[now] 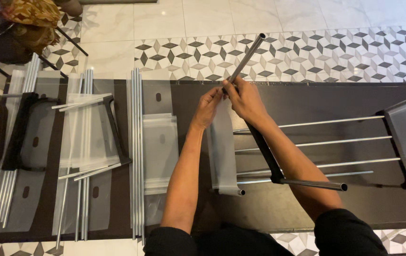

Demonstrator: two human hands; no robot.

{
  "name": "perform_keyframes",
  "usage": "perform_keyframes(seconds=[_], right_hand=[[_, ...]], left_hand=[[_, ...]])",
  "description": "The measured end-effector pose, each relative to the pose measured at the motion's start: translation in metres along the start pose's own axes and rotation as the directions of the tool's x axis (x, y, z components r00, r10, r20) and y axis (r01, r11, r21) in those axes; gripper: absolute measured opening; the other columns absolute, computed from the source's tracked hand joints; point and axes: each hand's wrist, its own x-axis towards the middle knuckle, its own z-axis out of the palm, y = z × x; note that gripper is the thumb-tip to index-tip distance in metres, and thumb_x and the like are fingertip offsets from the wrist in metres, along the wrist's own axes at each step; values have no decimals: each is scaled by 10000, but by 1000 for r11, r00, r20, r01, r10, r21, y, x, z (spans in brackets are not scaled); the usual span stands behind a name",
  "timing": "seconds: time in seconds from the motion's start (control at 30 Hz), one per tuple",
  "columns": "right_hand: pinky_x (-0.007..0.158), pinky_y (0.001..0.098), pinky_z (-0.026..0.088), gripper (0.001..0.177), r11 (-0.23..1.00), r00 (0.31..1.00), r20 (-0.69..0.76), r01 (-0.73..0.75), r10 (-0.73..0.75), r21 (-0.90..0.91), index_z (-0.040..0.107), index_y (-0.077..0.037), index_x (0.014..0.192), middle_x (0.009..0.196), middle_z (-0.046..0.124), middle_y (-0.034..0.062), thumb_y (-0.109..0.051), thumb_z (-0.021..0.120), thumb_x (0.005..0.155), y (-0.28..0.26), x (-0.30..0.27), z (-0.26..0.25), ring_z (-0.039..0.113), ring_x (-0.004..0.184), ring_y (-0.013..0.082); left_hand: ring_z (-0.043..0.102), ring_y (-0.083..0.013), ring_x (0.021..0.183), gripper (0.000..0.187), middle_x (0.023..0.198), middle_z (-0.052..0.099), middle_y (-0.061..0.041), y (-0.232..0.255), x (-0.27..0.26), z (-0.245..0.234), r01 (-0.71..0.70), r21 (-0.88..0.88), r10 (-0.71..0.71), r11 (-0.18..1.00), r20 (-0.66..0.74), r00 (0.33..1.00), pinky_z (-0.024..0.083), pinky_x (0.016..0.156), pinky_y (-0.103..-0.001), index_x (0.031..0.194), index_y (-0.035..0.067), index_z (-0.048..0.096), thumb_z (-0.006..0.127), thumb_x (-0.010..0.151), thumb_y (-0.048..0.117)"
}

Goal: The person assembles a metal shelving unit by inserting metal rods into slots on vertical panels and connecting horizontal supports. They handle multiple rods and panels, aligning and securing them by hand to form a frame.

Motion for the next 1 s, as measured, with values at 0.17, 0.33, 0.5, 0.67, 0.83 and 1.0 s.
perform_keyframes(seconds=[0.17, 0.33, 0.5, 0.67, 0.83, 1.0], right_hand=[[468, 351, 453, 356, 1000, 1000, -20, 16, -15, 4, 664, 15, 1015, 596, 616, 98, -327, 564, 1036, -1, 0, -1, 597, 469, 163], [496, 339, 475, 362, 997, 997, 8, 74, -74, -32, 670, 17, 1006, 659, 672, 93, -320, 549, 1056, 2, -2, 0, 611, 508, 156], [483, 345, 464, 360, 998, 997, 55, 59, -58, -15, 677, 16, 1008, 668, 672, 97, -322, 557, 1041, 8, 0, -7, 607, 506, 161], [489, 343, 467, 379, 999, 999, 29, 34, -33, -15, 672, 20, 1009, 625, 630, 104, -340, 560, 1050, 0, 2, -8, 598, 496, 160], [428, 296, 410, 404, 997, 995, -98, 23, -15, 74, 674, -15, 1058, 626, 566, 2, -398, 549, 1098, -24, 16, -43, 546, 498, 100], [377, 287, 375, 363, 990, 999, -38, 39, -34, 133, 632, -16, 1080, 568, 528, 2, -365, 533, 1082, -31, 11, -62, 499, 414, 100]], left_hand=[[561, -37, 989, 345, 1024, 672, 41, 0, 1, 0, -1, 88, 2, 996, -13, 1000, 428, 939, -228, 1196, 33, 703, 566, 1108, 337], [576, -50, 1005, 348, 1036, 680, 38, -1, -2, -2, -24, 75, 23, 997, 14, 1000, 444, 963, -237, 1194, 34, 696, 578, 1094, 345], [590, -48, 992, 341, 1034, 697, 36, -3, 2, -1, 11, 83, -10, 997, -14, 1000, 456, 944, -237, 1169, 46, 706, 590, 1061, 347], [568, -48, 947, 347, 982, 677, 37, -5, 4, 0, 6, 100, -2, 995, -47, 999, 445, 905, -229, 1125, 35, 721, 623, 1065, 363], [391, -167, 850, 418, 920, 457, -69, -5, -10, -2, 219, 428, -114, 877, -257, 960, 337, 756, -350, 1059, -110, 614, 633, 1103, 305], [632, -96, 1029, 326, 1048, 726, -9, -25, 4, 23, 11, 35, -3, 999, -226, 974, 459, 1009, -258, 1114, 82, 731, 612, 1011, 367]])
